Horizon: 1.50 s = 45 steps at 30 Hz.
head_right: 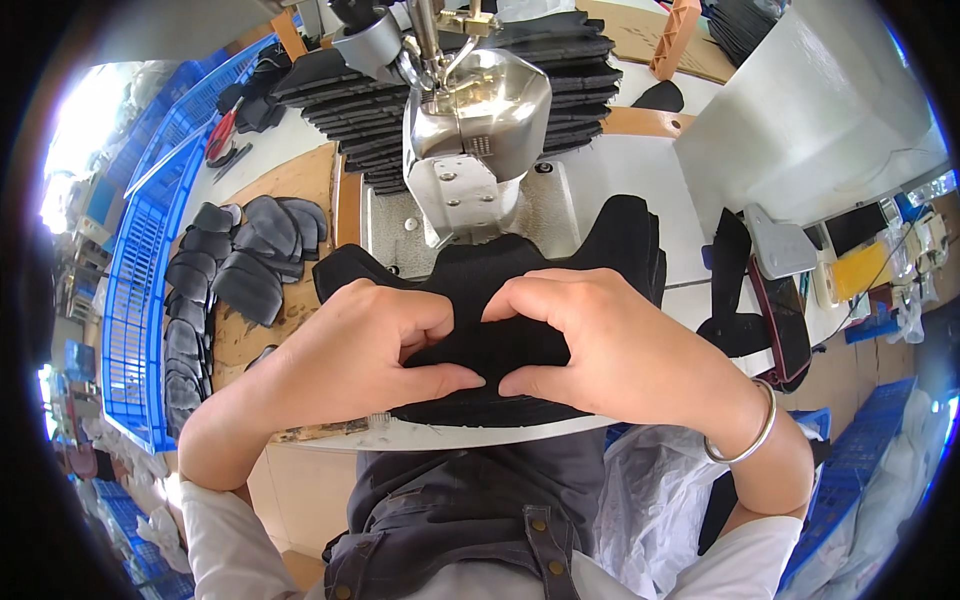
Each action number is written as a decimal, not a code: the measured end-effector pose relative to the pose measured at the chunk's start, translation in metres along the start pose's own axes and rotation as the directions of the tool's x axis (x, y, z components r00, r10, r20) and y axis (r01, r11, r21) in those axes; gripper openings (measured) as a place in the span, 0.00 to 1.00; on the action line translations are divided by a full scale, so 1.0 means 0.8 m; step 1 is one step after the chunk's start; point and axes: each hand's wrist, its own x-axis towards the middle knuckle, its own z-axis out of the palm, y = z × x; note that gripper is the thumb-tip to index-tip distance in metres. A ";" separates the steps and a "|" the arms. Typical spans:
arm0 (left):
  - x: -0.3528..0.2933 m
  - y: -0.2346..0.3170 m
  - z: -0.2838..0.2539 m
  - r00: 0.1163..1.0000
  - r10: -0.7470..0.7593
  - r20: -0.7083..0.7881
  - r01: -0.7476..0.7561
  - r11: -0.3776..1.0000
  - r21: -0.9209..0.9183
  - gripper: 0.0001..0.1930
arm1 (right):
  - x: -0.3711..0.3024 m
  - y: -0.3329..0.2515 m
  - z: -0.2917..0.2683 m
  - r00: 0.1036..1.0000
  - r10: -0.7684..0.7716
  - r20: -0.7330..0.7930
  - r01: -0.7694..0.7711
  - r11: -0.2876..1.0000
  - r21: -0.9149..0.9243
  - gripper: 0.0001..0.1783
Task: Operating a stitching machine to join black shoe upper components.
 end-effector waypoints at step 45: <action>-0.053 0.030 0.109 0.939 0.248 -0.237 -0.015 0.720 0.694 0.26 | -0.029 0.009 -0.040 0.937 0.350 0.025 -0.346 0.934 -0.094 0.15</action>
